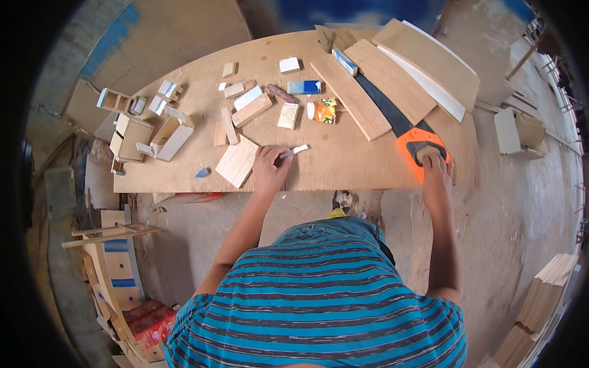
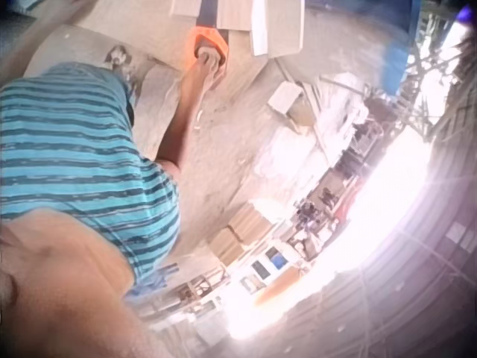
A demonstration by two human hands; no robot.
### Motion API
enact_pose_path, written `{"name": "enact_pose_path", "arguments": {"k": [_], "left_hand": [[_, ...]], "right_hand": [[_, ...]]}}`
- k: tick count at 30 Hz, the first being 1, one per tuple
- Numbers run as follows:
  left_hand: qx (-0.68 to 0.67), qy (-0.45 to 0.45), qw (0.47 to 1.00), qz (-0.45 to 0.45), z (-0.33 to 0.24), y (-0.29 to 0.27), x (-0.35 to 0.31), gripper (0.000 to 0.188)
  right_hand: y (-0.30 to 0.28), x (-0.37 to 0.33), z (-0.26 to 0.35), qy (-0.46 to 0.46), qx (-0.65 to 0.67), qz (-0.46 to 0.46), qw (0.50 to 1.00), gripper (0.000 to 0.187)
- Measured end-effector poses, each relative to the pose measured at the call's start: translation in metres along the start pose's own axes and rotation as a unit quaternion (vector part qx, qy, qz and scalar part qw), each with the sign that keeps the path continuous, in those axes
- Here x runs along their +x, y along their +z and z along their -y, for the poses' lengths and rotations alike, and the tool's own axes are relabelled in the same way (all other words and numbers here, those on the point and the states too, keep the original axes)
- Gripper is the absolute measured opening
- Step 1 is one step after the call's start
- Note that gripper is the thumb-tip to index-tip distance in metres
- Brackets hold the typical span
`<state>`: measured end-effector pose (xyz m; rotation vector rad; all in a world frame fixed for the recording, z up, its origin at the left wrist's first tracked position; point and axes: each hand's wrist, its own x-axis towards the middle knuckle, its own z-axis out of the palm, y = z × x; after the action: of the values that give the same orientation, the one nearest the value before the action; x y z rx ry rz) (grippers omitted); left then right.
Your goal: The person glues small wooden components together to assemble miniature furniture pieces. They apply glue to the edges of thin wood strips using a applicator, then press the pieces together by hand and hold them to bond, occasionally using a hand saw to trim small parts on a wooden workbench.
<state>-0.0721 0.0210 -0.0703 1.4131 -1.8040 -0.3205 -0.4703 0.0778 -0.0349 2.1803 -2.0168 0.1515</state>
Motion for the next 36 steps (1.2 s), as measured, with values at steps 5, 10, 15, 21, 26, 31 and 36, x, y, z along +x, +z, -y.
{"name": "enact_pose_path", "arguments": {"k": [5,10,15,21,26,31,36], "left_hand": [[0.012,0.026,0.999,-0.017,0.006,0.0,-0.005,0.015],[0.02,0.023,0.999,-0.02,0.008,0.001,-0.007,0.015],[0.039,0.017,0.999,-0.015,0.009,0.003,-0.008,0.014],[0.03,-0.005,1.0,-0.005,0.01,0.002,-0.011,0.017],[-0.05,-0.098,0.994,-0.009,0.01,0.006,-0.012,0.017],[-0.014,-0.01,0.999,-0.036,0.012,0.008,-0.014,0.017],[0.001,-0.01,0.999,-0.039,0.001,0.007,-0.014,0.013]], "right_hand": [[-0.015,0.01,0.007,-0.077,0.082,0.043,0.993,0.028],[-0.004,-0.007,0.024,0.031,0.292,-0.032,0.955,0.018],[0.009,-0.029,0.039,0.141,0.724,-0.104,0.667,0.014],[-0.011,-0.093,0.074,0.179,0.717,-0.132,0.66,0.015],[-0.023,-0.116,0.115,0.104,0.661,-0.101,0.736,0.009],[-0.028,-0.119,0.145,0.011,0.602,-0.025,0.798,0.012],[0.0,-0.133,0.155,-0.028,0.588,-0.042,0.807,0.013]]}}
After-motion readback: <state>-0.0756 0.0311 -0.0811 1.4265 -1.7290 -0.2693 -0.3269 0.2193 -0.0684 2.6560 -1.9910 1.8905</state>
